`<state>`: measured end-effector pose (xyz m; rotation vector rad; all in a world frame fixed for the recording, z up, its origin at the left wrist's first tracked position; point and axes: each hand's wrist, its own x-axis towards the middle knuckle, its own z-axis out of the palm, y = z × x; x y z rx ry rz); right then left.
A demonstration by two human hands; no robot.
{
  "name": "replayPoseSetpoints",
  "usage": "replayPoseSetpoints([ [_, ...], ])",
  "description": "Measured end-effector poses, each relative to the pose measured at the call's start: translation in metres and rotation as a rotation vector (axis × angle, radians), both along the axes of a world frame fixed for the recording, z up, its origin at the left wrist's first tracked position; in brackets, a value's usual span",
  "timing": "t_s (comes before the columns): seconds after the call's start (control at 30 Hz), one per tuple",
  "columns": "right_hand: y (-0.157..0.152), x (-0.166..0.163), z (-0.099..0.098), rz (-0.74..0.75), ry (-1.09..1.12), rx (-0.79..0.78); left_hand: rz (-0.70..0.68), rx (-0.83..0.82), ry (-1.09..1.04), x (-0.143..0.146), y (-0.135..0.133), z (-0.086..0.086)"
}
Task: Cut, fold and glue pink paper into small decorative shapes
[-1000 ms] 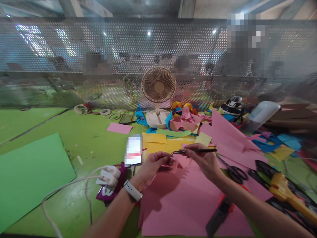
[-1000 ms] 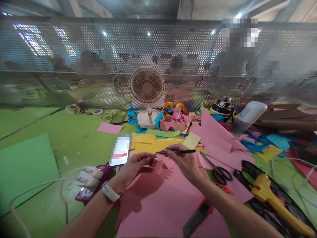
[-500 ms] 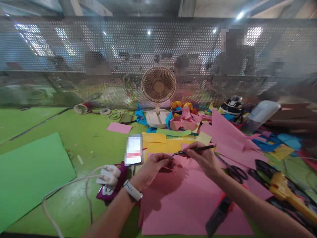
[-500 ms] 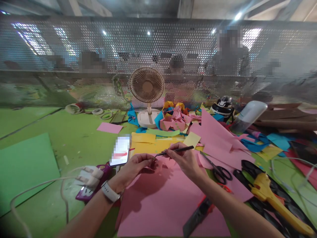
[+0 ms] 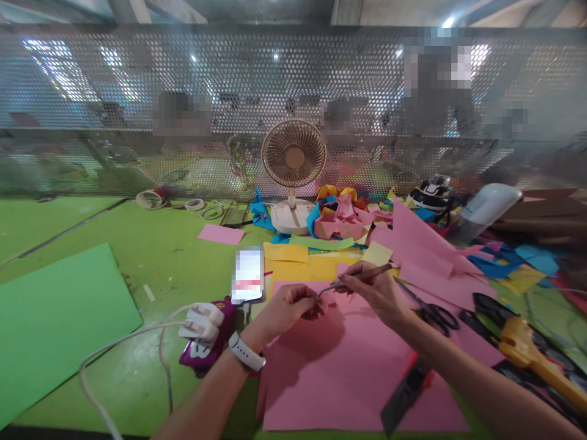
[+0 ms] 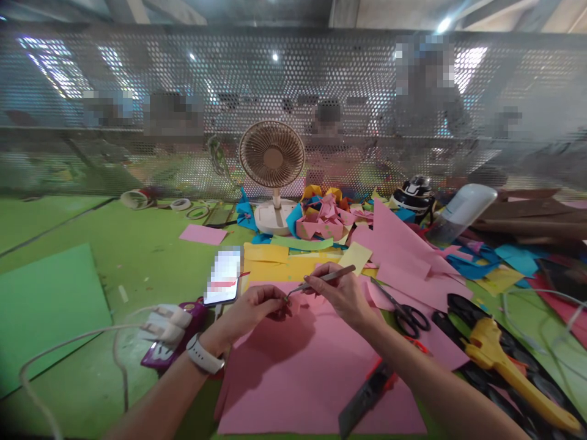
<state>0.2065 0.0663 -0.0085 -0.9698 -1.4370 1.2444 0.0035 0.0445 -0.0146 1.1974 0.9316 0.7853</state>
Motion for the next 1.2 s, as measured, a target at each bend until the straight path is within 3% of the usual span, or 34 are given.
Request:
replayPoseSetpoints([
  [0.17,0.001,-0.001,-0.002,-0.007,0.032,-0.029,0.028,0.068,0.113,-0.002,0.001,0.001],
  [0.33,0.005,0.004,-0.006,-0.052,0.087,-0.090,0.087,0.153,0.362,-0.013,0.006,0.000],
  [0.57,0.007,0.005,-0.009,-0.061,0.089,-0.110,-0.071,0.142,0.534,-0.015,0.010,-0.009],
  [0.77,0.006,0.004,-0.014,-0.018,0.062,-0.109,-0.084,0.153,0.482,-0.013,0.011,-0.011],
  [0.93,0.001,0.001,-0.013,0.017,0.066,-0.110,-0.130,0.032,0.330,-0.010,0.010,-0.007],
  [1.2,-0.002,-0.001,-0.012,0.026,0.104,-0.131,-0.129,-0.010,0.255,-0.008,0.008,-0.004],
])
